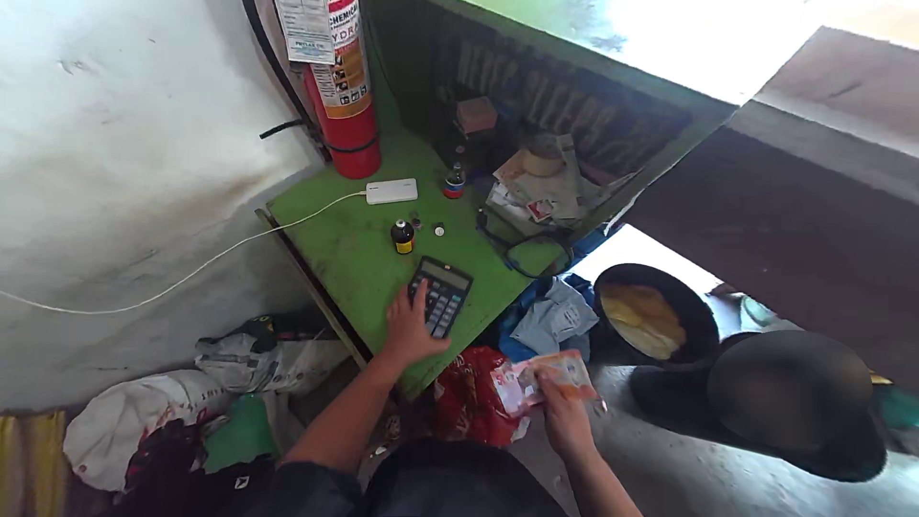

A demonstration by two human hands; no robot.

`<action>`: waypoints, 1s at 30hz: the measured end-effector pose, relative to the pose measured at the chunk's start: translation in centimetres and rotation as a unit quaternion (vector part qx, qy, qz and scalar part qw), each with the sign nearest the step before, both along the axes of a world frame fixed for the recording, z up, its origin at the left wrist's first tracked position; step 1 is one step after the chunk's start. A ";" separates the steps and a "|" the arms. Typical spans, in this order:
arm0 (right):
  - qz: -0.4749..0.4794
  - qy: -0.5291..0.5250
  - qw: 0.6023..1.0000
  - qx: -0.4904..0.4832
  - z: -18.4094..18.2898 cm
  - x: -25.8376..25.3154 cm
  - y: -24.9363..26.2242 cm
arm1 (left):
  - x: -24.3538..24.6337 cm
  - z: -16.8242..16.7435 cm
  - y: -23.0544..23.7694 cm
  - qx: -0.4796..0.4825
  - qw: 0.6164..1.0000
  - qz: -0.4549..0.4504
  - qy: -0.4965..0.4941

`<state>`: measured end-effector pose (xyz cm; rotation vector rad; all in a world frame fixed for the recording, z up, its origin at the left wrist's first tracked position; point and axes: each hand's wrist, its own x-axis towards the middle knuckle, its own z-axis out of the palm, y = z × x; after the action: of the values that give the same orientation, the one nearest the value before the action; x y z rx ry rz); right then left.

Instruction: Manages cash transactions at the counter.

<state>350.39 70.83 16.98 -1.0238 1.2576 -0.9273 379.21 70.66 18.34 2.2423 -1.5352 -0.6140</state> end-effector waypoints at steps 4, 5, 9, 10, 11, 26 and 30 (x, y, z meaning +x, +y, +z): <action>0.016 -0.046 0.996 -0.078 2.0 5.7 -5.8 | 3.9 1.1 2.7 0.021 0.997 -0.079 0.000; -0.002 -0.073 0.992 -0.101 1.9 7.3 -7.3 | 4.5 1.9 2.5 0.001 0.997 -0.078 0.015; -0.080 -0.095 0.977 -0.174 -1.4 12.2 -12.3 | 8.0 5.2 -2.3 -0.184 0.982 -0.025 0.033; -0.096 -0.057 0.976 -0.188 -2.2 13.0 -12.7 | 9.5 5.9 -4.2 -0.211 0.977 -0.018 0.026; -0.101 -0.003 0.974 -0.202 -2.5 13.6 -12.8 | 11.1 6.3 -6.1 -0.224 0.974 -0.016 0.022; -0.070 0.128 0.949 -0.279 -4.1 14.1 -13.0 | 19.7 3.2 -12.7 -0.149 0.975 0.162 0.019; -0.067 0.112 0.948 -0.290 -4.6 14.0 -13.0 | 20.5 2.6 -12.4 -0.141 0.973 0.180 0.014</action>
<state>364.42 57.80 12.41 -1.5527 1.2790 -1.3628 399.73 58.30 20.96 2.1981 -1.0817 -0.2978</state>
